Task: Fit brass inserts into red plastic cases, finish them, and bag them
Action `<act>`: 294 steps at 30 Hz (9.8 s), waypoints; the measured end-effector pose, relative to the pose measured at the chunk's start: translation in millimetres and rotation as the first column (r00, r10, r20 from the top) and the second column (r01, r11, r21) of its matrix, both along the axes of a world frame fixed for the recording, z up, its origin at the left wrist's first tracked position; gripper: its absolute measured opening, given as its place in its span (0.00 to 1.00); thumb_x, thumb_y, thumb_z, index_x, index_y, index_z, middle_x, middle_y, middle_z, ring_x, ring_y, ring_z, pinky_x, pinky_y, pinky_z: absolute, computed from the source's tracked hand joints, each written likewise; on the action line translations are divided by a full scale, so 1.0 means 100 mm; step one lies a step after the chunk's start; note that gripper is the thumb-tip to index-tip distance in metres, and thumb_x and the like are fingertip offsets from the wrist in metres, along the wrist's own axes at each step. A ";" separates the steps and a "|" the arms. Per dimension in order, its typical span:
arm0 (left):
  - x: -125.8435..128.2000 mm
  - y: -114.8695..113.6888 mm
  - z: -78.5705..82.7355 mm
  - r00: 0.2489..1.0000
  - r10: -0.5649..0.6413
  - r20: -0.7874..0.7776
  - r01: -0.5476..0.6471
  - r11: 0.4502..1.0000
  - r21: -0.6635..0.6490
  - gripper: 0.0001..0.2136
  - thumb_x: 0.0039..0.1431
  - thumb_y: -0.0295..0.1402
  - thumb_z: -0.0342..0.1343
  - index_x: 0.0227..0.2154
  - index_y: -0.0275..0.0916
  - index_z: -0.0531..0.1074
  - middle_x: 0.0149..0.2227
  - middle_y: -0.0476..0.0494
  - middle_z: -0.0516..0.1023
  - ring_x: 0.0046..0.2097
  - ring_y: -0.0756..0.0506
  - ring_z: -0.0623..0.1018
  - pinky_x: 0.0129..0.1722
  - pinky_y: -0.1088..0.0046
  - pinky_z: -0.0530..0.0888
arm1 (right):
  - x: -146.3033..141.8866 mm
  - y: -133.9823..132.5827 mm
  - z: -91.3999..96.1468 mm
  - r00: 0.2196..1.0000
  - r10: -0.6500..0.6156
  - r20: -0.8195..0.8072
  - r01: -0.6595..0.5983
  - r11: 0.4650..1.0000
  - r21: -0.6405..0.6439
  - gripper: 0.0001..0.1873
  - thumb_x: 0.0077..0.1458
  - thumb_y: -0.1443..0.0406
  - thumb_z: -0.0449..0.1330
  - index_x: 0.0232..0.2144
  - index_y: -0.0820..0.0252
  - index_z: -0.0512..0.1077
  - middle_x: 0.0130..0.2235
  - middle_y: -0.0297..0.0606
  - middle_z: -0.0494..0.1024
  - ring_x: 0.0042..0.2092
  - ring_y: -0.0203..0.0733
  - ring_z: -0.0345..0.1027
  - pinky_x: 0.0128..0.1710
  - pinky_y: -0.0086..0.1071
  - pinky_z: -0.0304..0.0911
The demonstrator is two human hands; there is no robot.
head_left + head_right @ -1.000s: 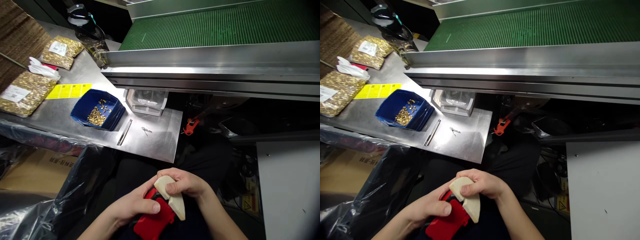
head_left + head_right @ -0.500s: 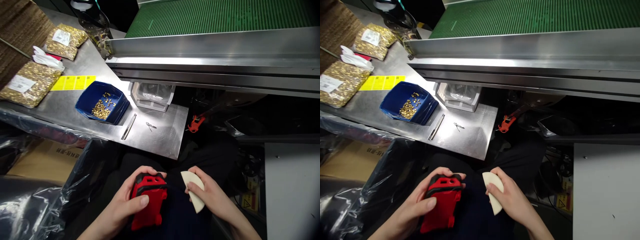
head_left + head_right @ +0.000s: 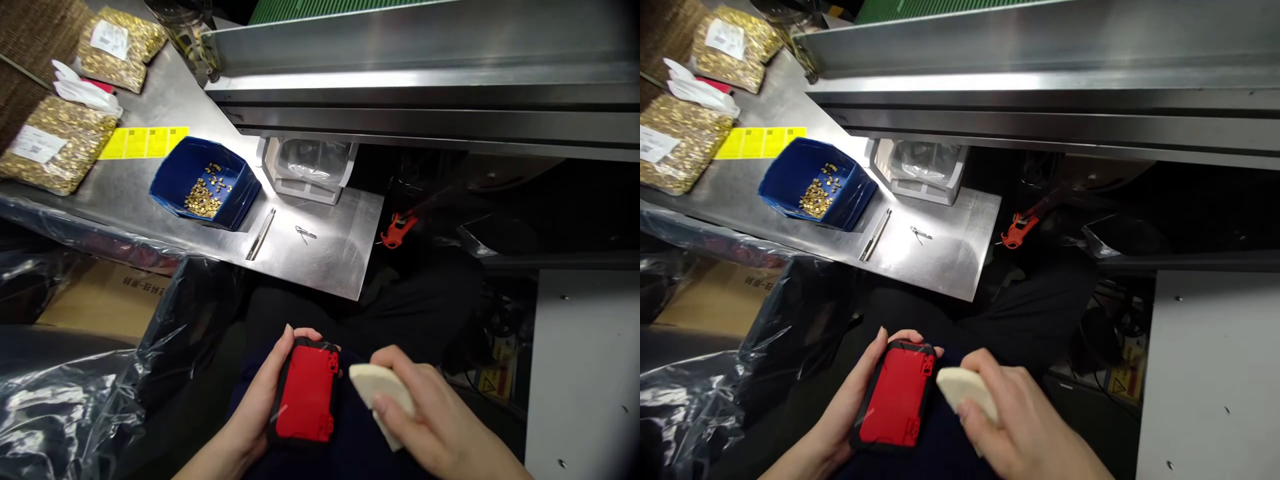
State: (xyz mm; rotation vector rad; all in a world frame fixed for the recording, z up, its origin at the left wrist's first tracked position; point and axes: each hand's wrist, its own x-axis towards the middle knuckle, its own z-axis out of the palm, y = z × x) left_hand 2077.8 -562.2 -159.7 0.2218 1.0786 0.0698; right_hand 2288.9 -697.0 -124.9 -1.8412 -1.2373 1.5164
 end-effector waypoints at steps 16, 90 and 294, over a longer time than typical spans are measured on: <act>0.03 -0.06 -0.07 0.982 -0.133 -0.135 0.137 0.990 0.019 0.22 0.63 0.55 0.57 0.44 0.39 0.76 0.37 0.41 0.82 0.39 0.40 0.81 0.38 0.67 0.78 | -0.31 0.21 -0.07 0.814 0.448 0.368 -0.534 0.828 0.173 0.04 0.69 0.64 0.50 0.39 0.54 0.63 0.31 0.29 0.76 0.27 0.37 0.65 0.26 0.36 0.44; 0.03 -0.02 -0.19 0.983 -0.120 -0.138 0.105 0.988 -0.112 0.20 0.62 0.52 0.60 0.37 0.37 0.76 0.29 0.44 0.79 0.28 0.47 0.76 0.29 0.75 0.74 | -0.22 0.55 -0.02 0.790 0.547 0.276 -0.576 0.817 0.031 0.04 0.69 0.61 0.52 0.40 0.53 0.65 0.36 0.27 0.82 0.31 0.36 0.74 0.25 0.34 0.40; 0.11 0.86 -0.67 0.839 -0.145 -0.525 0.513 -0.114 0.851 0.09 0.71 0.37 0.52 0.44 0.43 0.77 0.42 0.46 0.83 0.43 0.45 0.82 0.43 0.71 0.77 | -0.20 0.72 -1.47 0.807 -0.579 0.118 0.562 0.814 0.148 0.34 0.65 0.49 0.55 0.66 0.59 0.58 0.59 0.48 0.66 0.46 0.45 0.76 0.39 0.36 0.76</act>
